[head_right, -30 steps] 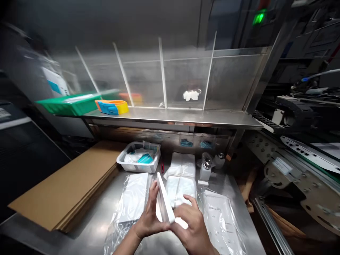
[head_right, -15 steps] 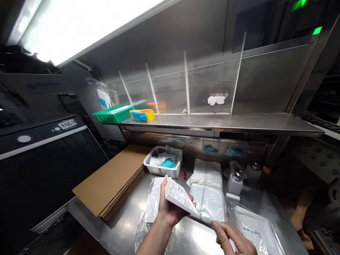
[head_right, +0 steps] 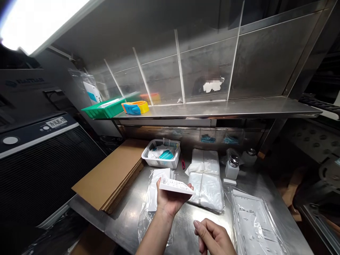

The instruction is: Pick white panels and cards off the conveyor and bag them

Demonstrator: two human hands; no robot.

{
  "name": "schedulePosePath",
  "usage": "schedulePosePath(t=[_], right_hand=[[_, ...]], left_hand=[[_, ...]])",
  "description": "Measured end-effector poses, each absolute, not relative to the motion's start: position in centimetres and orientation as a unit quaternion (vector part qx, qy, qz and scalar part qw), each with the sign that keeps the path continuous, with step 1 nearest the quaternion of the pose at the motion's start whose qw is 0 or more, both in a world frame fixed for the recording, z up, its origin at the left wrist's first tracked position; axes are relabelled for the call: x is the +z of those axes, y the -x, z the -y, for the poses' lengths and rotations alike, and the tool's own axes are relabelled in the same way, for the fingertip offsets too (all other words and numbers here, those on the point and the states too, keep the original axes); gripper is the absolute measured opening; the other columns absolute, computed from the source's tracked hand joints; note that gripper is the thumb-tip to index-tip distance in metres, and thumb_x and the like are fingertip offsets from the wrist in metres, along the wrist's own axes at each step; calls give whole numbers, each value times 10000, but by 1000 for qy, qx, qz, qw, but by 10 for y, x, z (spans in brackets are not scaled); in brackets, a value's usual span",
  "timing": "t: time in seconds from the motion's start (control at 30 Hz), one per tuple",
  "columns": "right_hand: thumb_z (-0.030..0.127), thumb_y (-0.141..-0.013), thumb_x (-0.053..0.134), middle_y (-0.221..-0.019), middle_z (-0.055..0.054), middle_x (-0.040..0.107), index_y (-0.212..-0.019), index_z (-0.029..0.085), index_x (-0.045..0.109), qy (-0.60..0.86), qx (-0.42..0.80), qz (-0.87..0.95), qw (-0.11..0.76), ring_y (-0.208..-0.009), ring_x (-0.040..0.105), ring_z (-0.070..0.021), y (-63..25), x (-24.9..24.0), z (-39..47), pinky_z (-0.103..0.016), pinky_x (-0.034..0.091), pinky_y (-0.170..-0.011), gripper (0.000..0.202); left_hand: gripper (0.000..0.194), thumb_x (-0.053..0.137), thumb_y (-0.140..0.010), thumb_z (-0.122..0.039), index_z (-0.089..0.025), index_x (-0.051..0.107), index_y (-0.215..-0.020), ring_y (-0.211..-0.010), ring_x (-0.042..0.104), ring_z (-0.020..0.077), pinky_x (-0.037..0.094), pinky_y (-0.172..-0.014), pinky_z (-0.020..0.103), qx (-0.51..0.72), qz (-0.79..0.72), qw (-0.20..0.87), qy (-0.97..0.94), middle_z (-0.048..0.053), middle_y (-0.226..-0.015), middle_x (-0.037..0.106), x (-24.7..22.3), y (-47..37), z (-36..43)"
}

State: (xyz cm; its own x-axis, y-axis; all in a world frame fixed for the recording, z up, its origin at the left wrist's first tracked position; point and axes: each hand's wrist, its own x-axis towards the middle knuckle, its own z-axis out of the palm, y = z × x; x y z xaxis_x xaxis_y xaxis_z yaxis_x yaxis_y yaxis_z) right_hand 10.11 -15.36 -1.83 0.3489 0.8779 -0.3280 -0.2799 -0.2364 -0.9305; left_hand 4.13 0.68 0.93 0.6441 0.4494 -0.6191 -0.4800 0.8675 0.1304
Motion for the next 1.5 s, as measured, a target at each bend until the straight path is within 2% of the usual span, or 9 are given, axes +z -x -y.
schedulePosePath(t=[0.2, 0.67, 0.77, 0.87, 1.03, 1.13, 1.23, 1.37, 1.5], right_hand=[[350, -770, 648, -860, -83, 651, -919, 144, 613, 381, 650, 79, 653, -798, 638, -187, -84, 19, 126, -238, 490, -562, 257], [188, -730, 638, -866, -76, 666, -967, 122, 581, 377, 654, 110, 646, -711, 627, -130, -70, 11, 114, -244, 504, -653, 252], [225, -793, 554, -848, -61, 677, -999, 155, 573, 526, 575, 279, 561, -724, 641, -166, -92, -14, 116, -286, 499, -664, 219], [216, -888, 378, -939, -96, 672, -1033, 175, 599, 770, 303, 468, 310, -887, 619, -216, -139, -53, 113, -350, 456, -797, 267], [22, -769, 457, -1042, -207, 609, -883, 89, 665, 830, 204, 494, 159, -1127, 468, -317, -188, -107, 100, -424, 332, -934, 247], [-30, -784, 399, -1014, -190, 614, -825, 80, 657, 830, 219, 494, 142, -1108, 483, -276, -192, -122, 92, -406, 337, -925, 283], [104, -827, 513, -937, -89, 627, -794, 114, 622, 821, 261, 484, 154, -1006, 536, -219, -208, -129, 85, -399, 385, -881, 114], [314, -814, 609, -699, 23, 592, -722, 134, 582, 790, 365, 451, 197, -675, 578, -127, -243, -134, 77, -304, 474, -669, 205], [333, -870, 537, -632, 44, 555, -739, 127, 571, 757, 451, 391, 265, -511, 517, -71, -256, -144, 75, -221, 455, -507, 247]], left_hand=[[566, 361, -779, -619, -240, 486, -1181, -1046, 546, 282, 471, -844, 398, 408, -257, 871, -91, 78, -1040, 595, 11, -43, 8], [645, 325, -790, -619, -211, 449, -1274, -1276, 364, 306, 415, -965, 445, 449, -193, 861, -140, 108, -1248, 538, 0, -33, 1], [650, 386, -760, -634, -241, 452, -1273, -1218, 436, 320, 405, -954, 485, 427, -197, 873, -129, 92, -1180, 592, -8, -21, -9], [607, 458, -772, -581, -264, 428, -1289, -1108, 540, 311, 427, -908, 494, 342, -251, 897, -120, 81, -1097, 639, -20, 0, -8], [677, 515, -775, -559, -167, 382, -1311, -1030, 587, 320, 492, -779, 460, 151, -342, 921, -106, 142, -1067, 649, -42, 36, 30], [634, 547, -756, -559, -128, 462, -1213, -843, 650, 305, 516, -657, 412, 86, -396, 908, -111, 158, -962, 675, -47, 44, 52], [563, 587, -736, -534, -111, 520, -1101, -617, 642, 230, 504, -572, 349, 67, -423, 891, -149, 143, -876, 680, -48, 33, 63], [491, 618, -719, -508, -147, 546, -1044, -757, 627, 205, 483, -568, 270, 100, -447, 862, -216, 94, -825, 653, -56, 0, 65], [488, 610, -690, -559, -175, 557, -987, -803, 597, 192, 446, -527, 228, 100, -484, 835, -240, 44, -753, 609, -68, -20, 57]])
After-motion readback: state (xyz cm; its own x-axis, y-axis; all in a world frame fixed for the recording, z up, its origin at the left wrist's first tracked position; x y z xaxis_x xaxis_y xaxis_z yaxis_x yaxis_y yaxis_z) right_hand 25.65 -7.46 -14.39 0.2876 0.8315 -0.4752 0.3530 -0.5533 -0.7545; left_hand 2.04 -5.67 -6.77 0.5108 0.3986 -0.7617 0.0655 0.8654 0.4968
